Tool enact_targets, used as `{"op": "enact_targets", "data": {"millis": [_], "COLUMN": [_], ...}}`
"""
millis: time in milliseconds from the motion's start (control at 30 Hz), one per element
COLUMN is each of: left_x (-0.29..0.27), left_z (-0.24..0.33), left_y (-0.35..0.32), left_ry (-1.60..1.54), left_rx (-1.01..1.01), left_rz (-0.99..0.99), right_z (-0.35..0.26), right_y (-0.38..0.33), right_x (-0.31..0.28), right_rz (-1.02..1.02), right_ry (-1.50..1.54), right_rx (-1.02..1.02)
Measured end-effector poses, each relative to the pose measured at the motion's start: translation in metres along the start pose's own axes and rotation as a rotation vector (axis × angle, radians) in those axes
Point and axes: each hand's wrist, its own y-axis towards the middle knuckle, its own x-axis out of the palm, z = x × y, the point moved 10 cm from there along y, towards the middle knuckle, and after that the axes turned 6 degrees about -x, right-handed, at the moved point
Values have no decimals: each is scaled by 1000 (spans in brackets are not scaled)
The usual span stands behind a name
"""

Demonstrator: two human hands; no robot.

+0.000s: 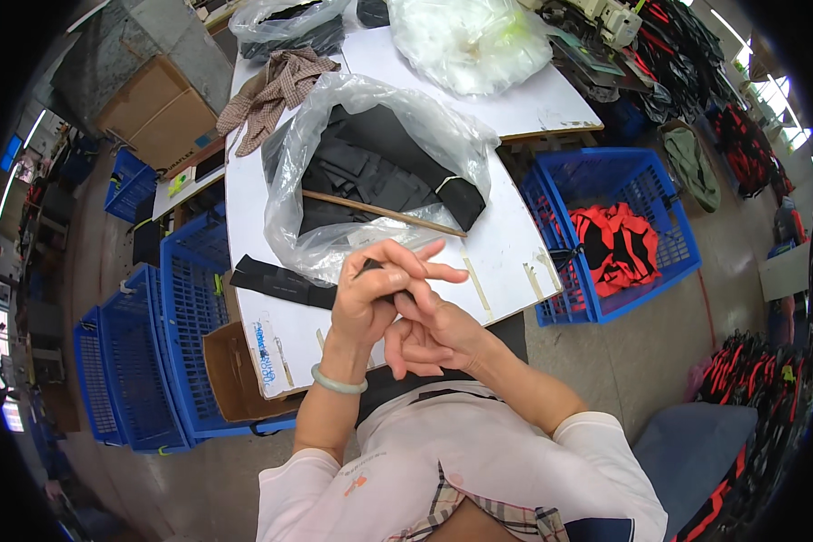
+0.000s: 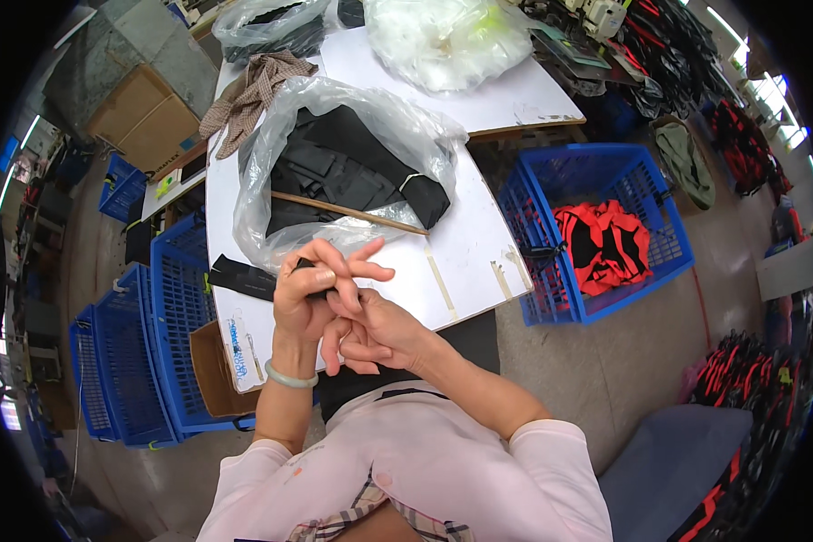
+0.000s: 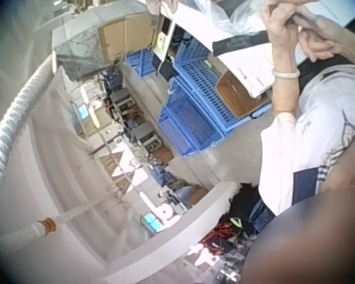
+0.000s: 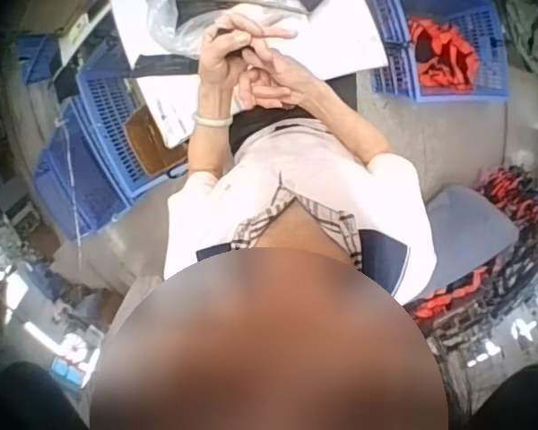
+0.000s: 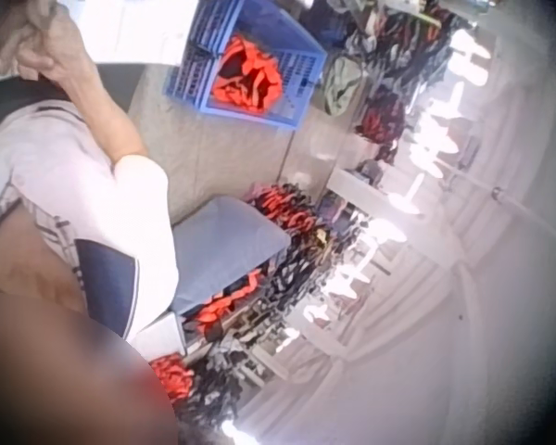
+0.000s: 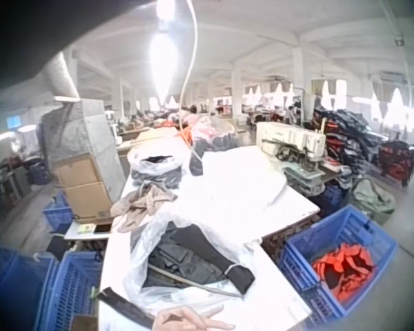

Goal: Turning black fabric straps right-side out using a wooden stick tool on a manufacturing workbench.

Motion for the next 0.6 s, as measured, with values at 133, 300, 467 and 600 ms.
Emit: {"op": "enact_targets", "data": {"millis": [133,300,467,600], "left_x": [-25,-59,-59,-68], "left_z": [-25,-53,-45,-31], "left_y": [-11,-7,1,5], "left_ry": [-127,-274,-334,-366], "left_rx": [-163,-194,-228,2], "left_rz": [314,397,397,243], "right_z": [-44,-62,-52,-22], "right_y": [6,16,27,30], "right_x": [-23,-26,-51,-50], "right_rz": [283,373,301,218], "right_ry": [-1101,-2043,-1093,-404], "right_rx": [-297,-546,-218,-146]}}
